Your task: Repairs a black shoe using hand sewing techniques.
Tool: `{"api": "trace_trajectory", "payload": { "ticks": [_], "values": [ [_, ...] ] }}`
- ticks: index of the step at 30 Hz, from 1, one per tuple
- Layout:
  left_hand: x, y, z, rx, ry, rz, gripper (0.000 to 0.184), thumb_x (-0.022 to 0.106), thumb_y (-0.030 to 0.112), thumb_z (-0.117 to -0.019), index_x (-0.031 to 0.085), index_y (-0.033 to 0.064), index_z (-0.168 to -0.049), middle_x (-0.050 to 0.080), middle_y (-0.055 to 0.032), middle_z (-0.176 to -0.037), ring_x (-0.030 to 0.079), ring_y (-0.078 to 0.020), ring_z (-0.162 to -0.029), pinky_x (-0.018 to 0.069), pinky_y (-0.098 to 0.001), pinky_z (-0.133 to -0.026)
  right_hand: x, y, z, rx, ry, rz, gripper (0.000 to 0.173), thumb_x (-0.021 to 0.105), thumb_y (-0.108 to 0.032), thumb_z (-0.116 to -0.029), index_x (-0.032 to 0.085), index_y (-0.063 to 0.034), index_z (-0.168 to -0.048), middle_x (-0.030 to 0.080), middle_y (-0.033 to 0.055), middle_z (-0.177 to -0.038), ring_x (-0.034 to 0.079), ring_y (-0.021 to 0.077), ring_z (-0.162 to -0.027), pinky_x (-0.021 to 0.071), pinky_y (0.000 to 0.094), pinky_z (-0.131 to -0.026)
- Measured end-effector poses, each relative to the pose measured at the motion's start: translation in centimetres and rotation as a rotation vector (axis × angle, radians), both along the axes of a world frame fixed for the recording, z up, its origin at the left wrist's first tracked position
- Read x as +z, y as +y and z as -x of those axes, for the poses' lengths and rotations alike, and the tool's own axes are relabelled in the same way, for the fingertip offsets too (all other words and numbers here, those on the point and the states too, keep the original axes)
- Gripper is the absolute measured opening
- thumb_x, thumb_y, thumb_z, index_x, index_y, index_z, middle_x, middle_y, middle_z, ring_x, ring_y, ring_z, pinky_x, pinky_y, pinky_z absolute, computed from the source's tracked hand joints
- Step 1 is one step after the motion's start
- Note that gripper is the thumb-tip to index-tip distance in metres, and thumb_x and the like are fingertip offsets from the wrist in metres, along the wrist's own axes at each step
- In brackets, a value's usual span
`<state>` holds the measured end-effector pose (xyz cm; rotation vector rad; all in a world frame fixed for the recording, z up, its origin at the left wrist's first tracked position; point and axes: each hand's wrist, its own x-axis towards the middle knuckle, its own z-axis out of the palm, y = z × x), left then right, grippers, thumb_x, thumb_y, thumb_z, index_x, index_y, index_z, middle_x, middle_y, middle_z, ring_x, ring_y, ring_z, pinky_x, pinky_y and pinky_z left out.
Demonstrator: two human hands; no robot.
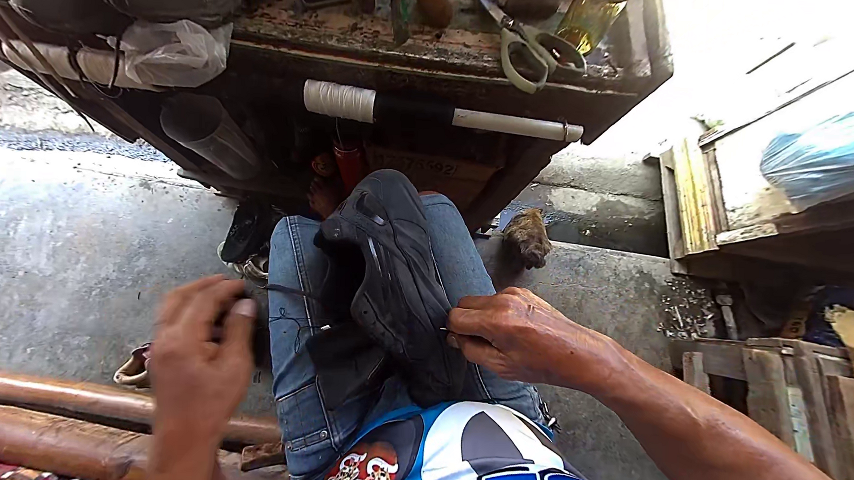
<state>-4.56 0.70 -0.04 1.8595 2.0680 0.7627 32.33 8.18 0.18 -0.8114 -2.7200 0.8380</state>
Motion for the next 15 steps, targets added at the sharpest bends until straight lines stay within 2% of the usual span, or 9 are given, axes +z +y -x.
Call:
{"api": "trace_trajectory", "payload": {
  "ticks": [3, 5, 7, 8, 11, 13, 15],
  "values": [
    [-0.8, 1.5, -6.3, -0.382, -0.311, 0.053, 0.026, 0.056, 0.020, -0.1008, 0.074, 0.0105, -0.116, 0.069, -0.0051, -0.121, 0.065, -0.0128, -0.113, 0.0557, -0.0357, -0.098, 0.1, -0.2, 0.2, -0.001, -0.012, -0.014, 0.022, 0.051, -0.024, -0.1017, 0.065, -0.0117, -0.089, 0.060, 0.0039, -0.073, 0.061, 0.0191, -0.064, 0.0464, 0.0382, -0.053],
    [-1.8, 2.4, -8.7, -0.508, -0.321, 0.166, 0.022, 0.062, 0.015, -0.0937, 0.075, 0.0108, -0.111, 0.071, -0.0045, -0.119, 0.067, -0.0113, -0.114, 0.0548, -0.0372, -0.101, 0.2, -0.2, 0.1, 0.001, -0.026, -0.003, 0.022, 0.051, -0.024, -0.1015, 0.065, -0.0116, -0.090, 0.060, 0.0044, -0.073, 0.062, 0.0200, -0.064, 0.0470, 0.0395, -0.053],
    [-2.1, 3.0, -9.7, -0.570, -0.180, 0.257, 0.024, 0.066, 0.020, -0.0891, 0.074, 0.0089, -0.108, 0.074, -0.0084, -0.111, 0.068, -0.0199, -0.112, 0.0530, -0.0439, -0.100, 0.2, -0.2, -0.2, -0.008, -0.023, 0.003, 0.022, 0.051, -0.024, -0.1011, 0.065, -0.0117, -0.090, 0.060, 0.0043, -0.073, 0.062, 0.0201, -0.064, 0.0468, 0.0395, -0.053],
    [-2.0, 3.2, -9.7, -0.609, -0.131, 0.298, 0.024, 0.066, 0.022, -0.0901, 0.074, 0.0096, -0.109, 0.074, -0.0083, -0.111, 0.067, -0.0209, -0.114, 0.0512, -0.0436, -0.102, 0.1, -0.2, -0.3, -0.010, -0.017, 0.007, 0.022, 0.051, -0.024, -0.1014, 0.065, -0.0117, -0.089, 0.060, 0.0042, -0.073, 0.062, 0.0198, -0.065, 0.0467, 0.0392, -0.053],
    [-2.1, 3.2, -9.6, -0.614, -0.149, 0.328, 0.024, 0.067, 0.024, -0.0895, 0.075, 0.0118, -0.108, 0.073, -0.0053, -0.111, 0.065, -0.0169, -0.115, 0.0487, -0.0394, -0.104, -0.2, -0.2, -0.3, -0.012, 0.001, 0.010, 0.022, 0.052, -0.024, -0.1013, 0.065, -0.0117, -0.089, 0.060, 0.0040, -0.073, 0.062, 0.0192, -0.064, 0.0464, 0.0386, -0.053],
    [-2.2, 2.8, -9.4, -0.564, -0.176, 0.253, 0.023, 0.068, 0.024, -0.0874, 0.075, 0.0134, -0.107, 0.074, -0.0019, -0.110, 0.065, -0.0122, -0.114, 0.0488, -0.0368, -0.105, -0.3, -0.1, -0.2, -0.007, 0.014, 0.016, 0.022, 0.052, -0.024, -0.1015, 0.065, -0.0116, -0.089, 0.060, 0.0039, -0.073, 0.061, 0.0191, -0.064, 0.0458, 0.0383, -0.052],
    [-2.0, 2.3, -8.9, -0.517, -0.173, 0.132, 0.018, 0.067, 0.024, -0.0868, 0.077, 0.0176, -0.101, 0.073, 0.0033, -0.110, 0.064, -0.0093, -0.116, 0.0470, -0.0387, -0.108, -0.3, 0.0, -0.2, -0.006, 0.023, 0.023, 0.022, 0.052, -0.024, -0.1017, 0.064, -0.0117, -0.088, 0.059, 0.0038, -0.073, 0.061, 0.0191, -0.064, 0.0449, 0.0382, -0.053]
  ]
}}
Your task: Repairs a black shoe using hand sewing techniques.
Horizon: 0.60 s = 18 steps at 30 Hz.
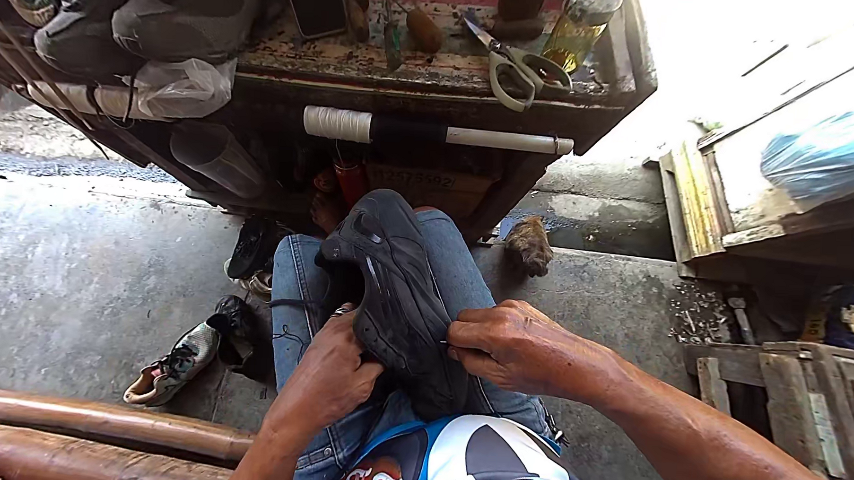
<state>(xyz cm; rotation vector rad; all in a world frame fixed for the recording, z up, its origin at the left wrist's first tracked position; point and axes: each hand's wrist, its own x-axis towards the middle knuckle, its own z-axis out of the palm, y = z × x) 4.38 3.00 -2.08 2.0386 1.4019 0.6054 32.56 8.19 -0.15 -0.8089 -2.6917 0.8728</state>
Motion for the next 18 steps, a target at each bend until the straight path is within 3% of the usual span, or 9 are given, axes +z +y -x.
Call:
{"api": "trace_trajectory", "payload": {
  "ticks": [2, 5, 8, 10, 11, 13, 15, 17, 18],
  "values": [
    [0.5, -0.3, 1.0, 0.032, -0.077, -0.048, 0.015, 0.064, 0.023, -0.0893, 0.078, 0.0205, -0.094, 0.070, 0.0036, -0.112, 0.059, -0.0128, -0.118, 0.0456, -0.0404, -0.105, 0.0, 0.0, -0.2, -0.007, 0.006, 0.004, 0.022, 0.052, -0.024, -0.1015, 0.064, -0.0120, -0.088, 0.060, 0.0034, -0.073, 0.061, 0.0186, -0.065, 0.0456, 0.0378, -0.053],
    [1.4, -0.7, 3.7, 0.016, -0.464, 0.079, 0.018, 0.063, 0.027, -0.0985, 0.072, 0.0151, -0.089, 0.066, -0.0018, -0.118, 0.060, -0.0110, -0.114, 0.0522, -0.0282, -0.095, -0.3, -0.1, -0.5, -0.018, 0.022, 0.003, 0.022, 0.052, -0.025, -0.1017, 0.065, -0.0123, -0.089, 0.060, 0.0031, -0.073, 0.061, 0.0183, -0.065, 0.0462, 0.0381, -0.054],
    [1.6, -1.1, 4.5, -0.086, -1.096, 0.324, 0.019, 0.062, 0.028, -0.1024, 0.072, 0.0131, -0.099, 0.068, -0.0070, -0.123, 0.070, -0.0125, -0.091, 0.0609, -0.0268, -0.072, -0.8, -0.2, -0.5, -0.034, 0.053, -0.020, 0.022, 0.052, -0.026, -0.1009, 0.064, -0.0138, -0.087, 0.059, 0.0018, -0.072, 0.061, 0.0169, -0.063, 0.0461, 0.0373, -0.052],
    [1.4, -1.2, 3.7, -0.086, -1.385, 0.445, 0.018, 0.061, 0.028, -0.1030, 0.071, 0.0120, -0.103, 0.071, -0.0096, -0.114, 0.069, -0.0113, -0.077, 0.0569, -0.0227, -0.061, -1.1, -0.2, -0.4, -0.046, 0.074, -0.043, 0.022, 0.052, -0.027, -0.1001, 0.065, -0.0152, -0.087, 0.060, 0.0004, -0.071, 0.061, 0.0155, -0.062, 0.0461, 0.0366, -0.051],
    [1.1, -1.1, 3.2, -0.032, -1.431, 0.481, 0.018, 0.062, 0.029, -0.1026, 0.071, 0.0135, -0.103, 0.072, -0.0072, -0.106, 0.067, -0.0086, -0.072, 0.0541, -0.0202, -0.058, -1.3, -0.3, -0.4, -0.050, 0.084, -0.059, 0.022, 0.052, -0.028, -0.1000, 0.065, -0.0157, -0.087, 0.060, -0.0001, -0.071, 0.061, 0.0148, -0.061, 0.0461, 0.0361, -0.050],
    [0.8, -0.7, 2.2, 0.147, -1.323, 0.493, 0.016, 0.062, 0.025, -0.1027, 0.072, 0.0129, -0.103, 0.071, -0.0028, -0.094, 0.061, -0.0046, -0.066, 0.0504, -0.0184, -0.056, -1.7, -0.3, -0.4, -0.062, 0.110, -0.094, 0.023, 0.052, -0.029, -0.0988, 0.065, -0.0167, -0.085, 0.060, -0.0014, -0.071, 0.061, 0.0132, -0.060, 0.0472, 0.0352, -0.048],
    [0.6, 0.0, 0.6, 0.267, -0.921, 0.370, 0.017, 0.057, 0.010, -0.1022, 0.071, 0.0036, -0.109, 0.070, -0.0034, -0.092, 0.062, -0.0063, -0.070, 0.0533, -0.0223, -0.062, -2.1, -0.3, -0.6, -0.068, 0.137, -0.110, 0.024, 0.052, -0.030, -0.0989, 0.065, -0.0172, -0.085, 0.061, -0.0021, -0.070, 0.061, 0.0121, -0.060, 0.0467, 0.0339, -0.048],
    [0.6, 0.5, -1.0, 0.235, -0.502, 0.269, 0.022, 0.061, 0.002, -0.0937, 0.073, 0.0015, -0.112, 0.073, -0.0063, -0.104, 0.069, -0.0107, -0.095, 0.0577, -0.0322, -0.088, -2.5, -0.2, -0.7, -0.072, 0.149, -0.120, 0.025, 0.051, -0.031, -0.0990, 0.066, -0.0176, -0.084, 0.061, -0.0022, -0.071, 0.061, 0.0115, -0.060, 0.0467, 0.0334, -0.047],
    [0.8, 0.5, -1.7, 0.218, -0.399, 0.292, 0.027, 0.065, 0.002, -0.0880, 0.073, 0.0025, -0.114, 0.073, -0.0075, -0.109, 0.069, -0.0132, -0.103, 0.0571, -0.0376, -0.095, -2.6, -0.2, -0.7, -0.072, 0.149, -0.123, 0.026, 0.051, -0.032, -0.0993, 0.066, -0.0172, -0.085, 0.062, -0.0014, -0.072, 0.062, 0.0123, -0.060, 0.0470, 0.0343, -0.047]
  ]
}}
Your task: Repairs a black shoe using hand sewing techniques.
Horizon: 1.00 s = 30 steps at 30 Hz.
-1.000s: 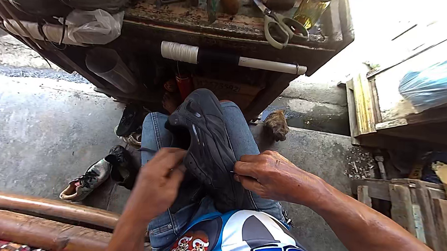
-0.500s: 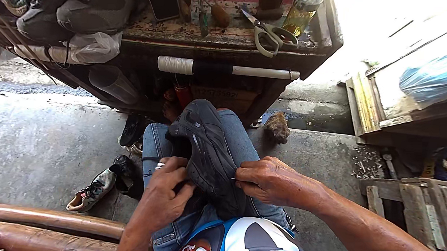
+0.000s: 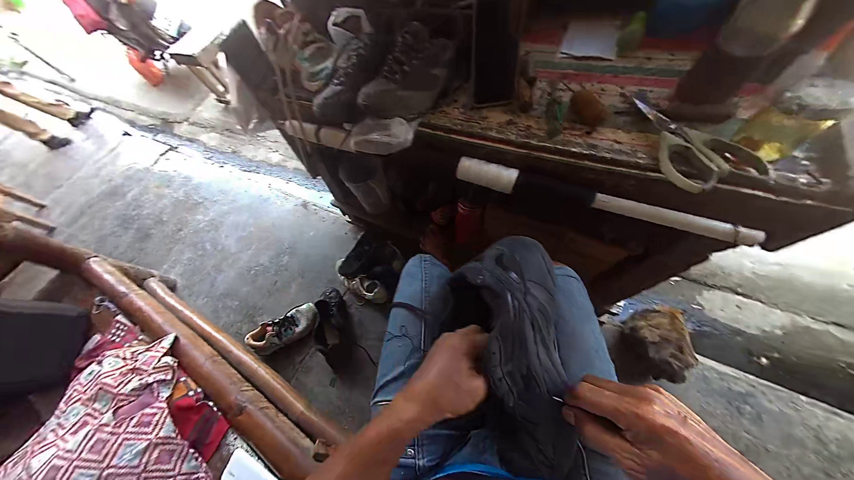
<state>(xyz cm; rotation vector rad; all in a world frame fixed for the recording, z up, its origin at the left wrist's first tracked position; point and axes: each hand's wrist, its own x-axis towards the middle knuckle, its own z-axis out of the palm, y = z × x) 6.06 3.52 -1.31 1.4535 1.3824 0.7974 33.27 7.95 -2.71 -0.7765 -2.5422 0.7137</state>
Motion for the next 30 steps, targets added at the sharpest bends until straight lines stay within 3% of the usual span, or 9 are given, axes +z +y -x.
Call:
{"api": "trace_trajectory", "payload": {
  "ticks": [2, 6, 10, 18, 23, 27, 30],
  "values": [
    [0.4, 0.1, -0.8, -0.066, 0.072, 0.102, 0.035, 0.070, 0.004, -0.0813, 0.070, 0.0040, -0.117, 0.073, -0.0081, -0.110, 0.069, -0.0151, -0.107, 0.0556, -0.0423, -0.097, -0.1, -0.2, 0.0, -0.011, -0.002, -0.015, 0.028, 0.050, -0.032, -0.0995, 0.066, -0.0158, -0.085, 0.063, 0.0007, -0.071, 0.062, 0.0146, -0.059, 0.0466, 0.0361, -0.046],
    [-0.1, 0.2, -0.9, -0.183, 0.050, 0.139, 0.031, 0.070, 0.006, -0.0821, 0.069, 0.0010, -0.113, 0.072, -0.0105, -0.106, 0.067, -0.0165, -0.106, 0.0539, -0.0405, -0.095, -0.3, -0.6, -0.2, -0.039, 0.001, -0.019, 0.030, 0.048, -0.032, -0.1011, 0.067, -0.0146, -0.086, 0.063, 0.0017, -0.072, 0.062, 0.0151, -0.059, 0.0464, 0.0360, -0.046],
    [-0.5, 0.3, -0.7, -0.218, -0.013, 0.139, 0.034, 0.072, 0.006, -0.0839, 0.068, 0.0004, -0.117, 0.071, -0.0094, -0.111, 0.065, -0.0126, -0.109, 0.0524, -0.0353, -0.098, -0.6, -1.1, 0.1, -0.075, 0.013, -0.025, 0.029, 0.049, -0.031, -0.1008, 0.066, -0.0143, -0.086, 0.063, 0.0009, -0.072, 0.062, 0.0137, -0.058, 0.0463, 0.0340, -0.046],
    [-1.1, -0.4, -0.7, -0.161, 0.029, 0.097, 0.027, 0.071, 0.011, -0.0828, 0.070, 0.0047, -0.109, 0.073, -0.0043, -0.102, 0.068, -0.0091, -0.102, 0.0553, -0.0349, -0.092, -0.7, -2.2, 0.0, -0.151, -0.009, -0.004, 0.028, 0.047, -0.032, -0.1029, 0.068, -0.0144, -0.099, 0.066, 0.0001, -0.076, 0.063, 0.0127, -0.060, 0.0499, 0.0327, -0.049],
    [0.6, -0.9, -2.0, -0.236, 0.190, 0.030, 0.024, 0.068, 0.014, -0.0843, 0.072, 0.0066, -0.107, 0.073, -0.0053, -0.103, 0.067, -0.0125, -0.104, 0.0535, -0.0370, -0.093, 1.4, -1.6, -0.7, -0.074, -0.203, 0.009, 0.024, 0.047, -0.031, -0.1013, 0.065, -0.0168, -0.095, 0.062, 0.0005, -0.076, 0.064, 0.0179, -0.061, 0.0495, 0.0385, -0.047],
    [2.0, -0.5, -3.0, -0.348, 0.305, 0.020, 0.024, 0.066, 0.015, -0.0866, 0.073, 0.0055, -0.108, 0.073, -0.0089, -0.106, 0.067, -0.0179, -0.108, 0.0515, -0.0392, -0.096, 3.6, -1.2, 0.3, -0.019, -0.365, -0.005, 0.011, 0.055, -0.016, -0.0915, 0.065, -0.0105, -0.091, 0.063, 0.0080, -0.077, 0.066, 0.0279, -0.065, 0.0529, 0.0446, -0.052],
    [2.1, -0.3, -2.9, -0.344, 0.323, 0.022, 0.024, 0.068, 0.016, -0.0855, 0.073, 0.0063, -0.107, 0.073, -0.0083, -0.105, 0.067, -0.0180, -0.107, 0.0513, -0.0403, -0.096, 3.9, -0.7, 1.0, -0.044, -0.410, 0.114, 0.017, 0.055, -0.021, -0.0980, 0.065, -0.0076, -0.095, 0.065, 0.0103, -0.079, 0.068, 0.0303, -0.069, 0.0536, 0.0487, -0.058]
  ]
}}
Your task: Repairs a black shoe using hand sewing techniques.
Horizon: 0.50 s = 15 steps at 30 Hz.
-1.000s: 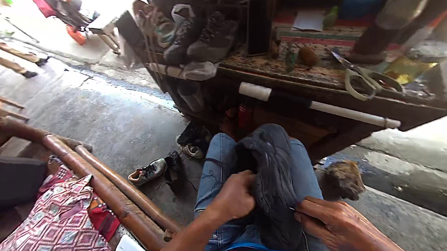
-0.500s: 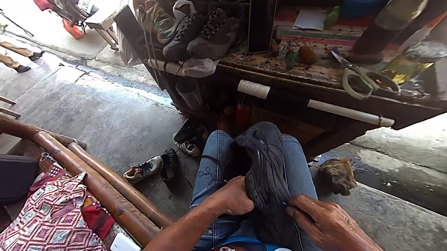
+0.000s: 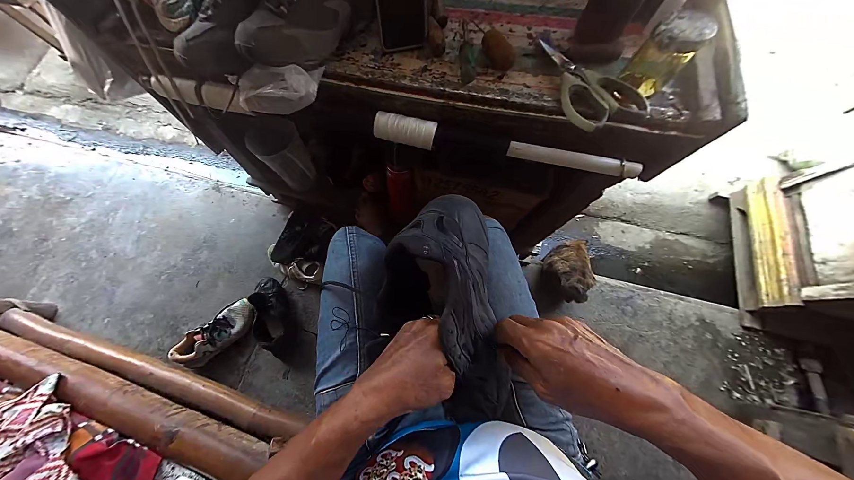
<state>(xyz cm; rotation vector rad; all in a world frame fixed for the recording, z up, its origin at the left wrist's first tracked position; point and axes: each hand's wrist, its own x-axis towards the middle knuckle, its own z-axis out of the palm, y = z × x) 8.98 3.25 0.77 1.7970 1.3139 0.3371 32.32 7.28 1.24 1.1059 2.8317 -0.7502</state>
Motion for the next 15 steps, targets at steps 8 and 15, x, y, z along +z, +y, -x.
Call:
{"api": "trace_trajectory", "payload": {
  "ticks": [8, 15],
  "values": [
    [-1.8, -0.1, -0.5, 0.139, -0.093, -0.064, 0.022, 0.066, 0.017, -0.0846, 0.073, 0.0096, -0.104, 0.074, -0.0025, -0.100, 0.068, -0.0108, -0.103, 0.0537, -0.0361, -0.091, -4.5, -0.7, -3.4, -0.373, 0.228, -0.181, 0.053, 0.049, -0.056, -0.1033, 0.066, -0.0094, -0.084, 0.055, 0.0038, -0.059, 0.056, 0.0202, -0.052, 0.0432, 0.0429, -0.047],
    [-3.2, 0.0, 0.7, 0.178, -0.166, -0.079, 0.017, 0.066, 0.017, -0.0844, 0.073, 0.0134, -0.099, 0.073, 0.0035, -0.096, 0.067, -0.0033, -0.098, 0.0549, -0.0311, -0.089, -5.2, 1.7, -8.3, -0.742, 0.220, -0.267, 0.051, 0.050, -0.049, -0.1042, 0.063, -0.0039, -0.085, 0.054, 0.0087, -0.063, 0.053, 0.0242, -0.054, 0.0420, 0.0487, -0.051]
  ]
}}
